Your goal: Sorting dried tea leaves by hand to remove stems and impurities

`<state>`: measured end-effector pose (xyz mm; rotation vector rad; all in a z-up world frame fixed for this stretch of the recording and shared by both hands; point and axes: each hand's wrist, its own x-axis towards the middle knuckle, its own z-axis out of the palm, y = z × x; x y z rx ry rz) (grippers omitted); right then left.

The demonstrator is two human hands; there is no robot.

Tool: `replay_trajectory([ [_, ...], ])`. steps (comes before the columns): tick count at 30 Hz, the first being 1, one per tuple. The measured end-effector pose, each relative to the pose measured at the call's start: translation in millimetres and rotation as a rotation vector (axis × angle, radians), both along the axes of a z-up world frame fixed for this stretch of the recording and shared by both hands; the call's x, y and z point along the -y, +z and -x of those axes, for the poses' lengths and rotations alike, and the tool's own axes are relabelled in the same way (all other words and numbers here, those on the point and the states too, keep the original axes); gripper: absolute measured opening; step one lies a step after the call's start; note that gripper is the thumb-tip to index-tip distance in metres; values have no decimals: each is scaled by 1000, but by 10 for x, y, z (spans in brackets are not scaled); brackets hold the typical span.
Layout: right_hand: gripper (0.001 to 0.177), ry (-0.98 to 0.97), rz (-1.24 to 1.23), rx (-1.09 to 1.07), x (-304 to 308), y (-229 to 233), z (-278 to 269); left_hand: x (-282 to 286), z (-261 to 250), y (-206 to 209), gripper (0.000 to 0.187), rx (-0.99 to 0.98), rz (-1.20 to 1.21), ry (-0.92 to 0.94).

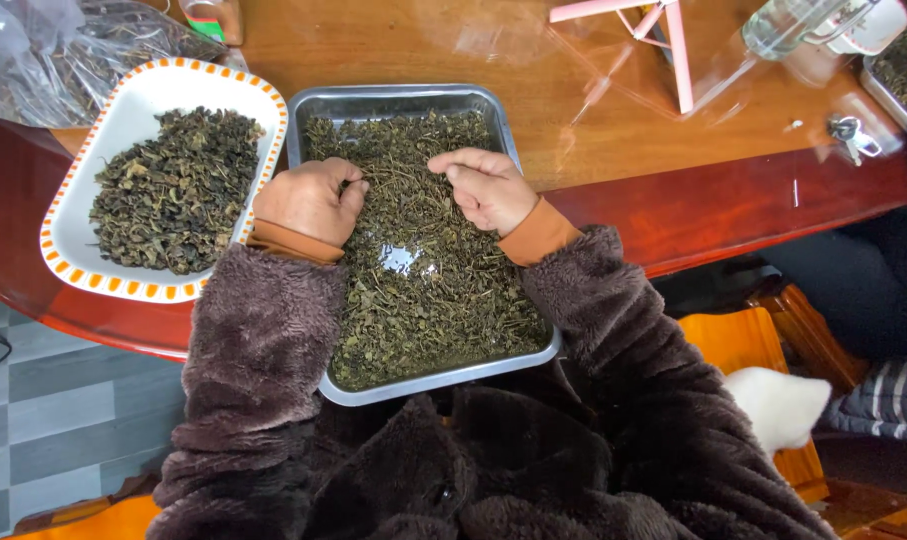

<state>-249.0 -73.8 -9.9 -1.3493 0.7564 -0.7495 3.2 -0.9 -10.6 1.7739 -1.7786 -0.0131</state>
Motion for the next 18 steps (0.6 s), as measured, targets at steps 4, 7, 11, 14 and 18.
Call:
replay_trajectory([
  [4,39,120,99,-120,34,-26,-57,31,-1,3,11,4,-14,-13],
  [7,46,143,13,-168,-1,-34,-113,33,22,7,13,13,-61,7],
  [11,34,240,-14,-246,-86,25,-112,24,-17,3,14,50,-69,-7],
  [14,26,227,0,-178,-60,41,-5,18,-32,-27,13,62,-31,-20],
  [18,20,136,77,17,27,-74,85,16,-34,-51,11,39,-1,-21],
])
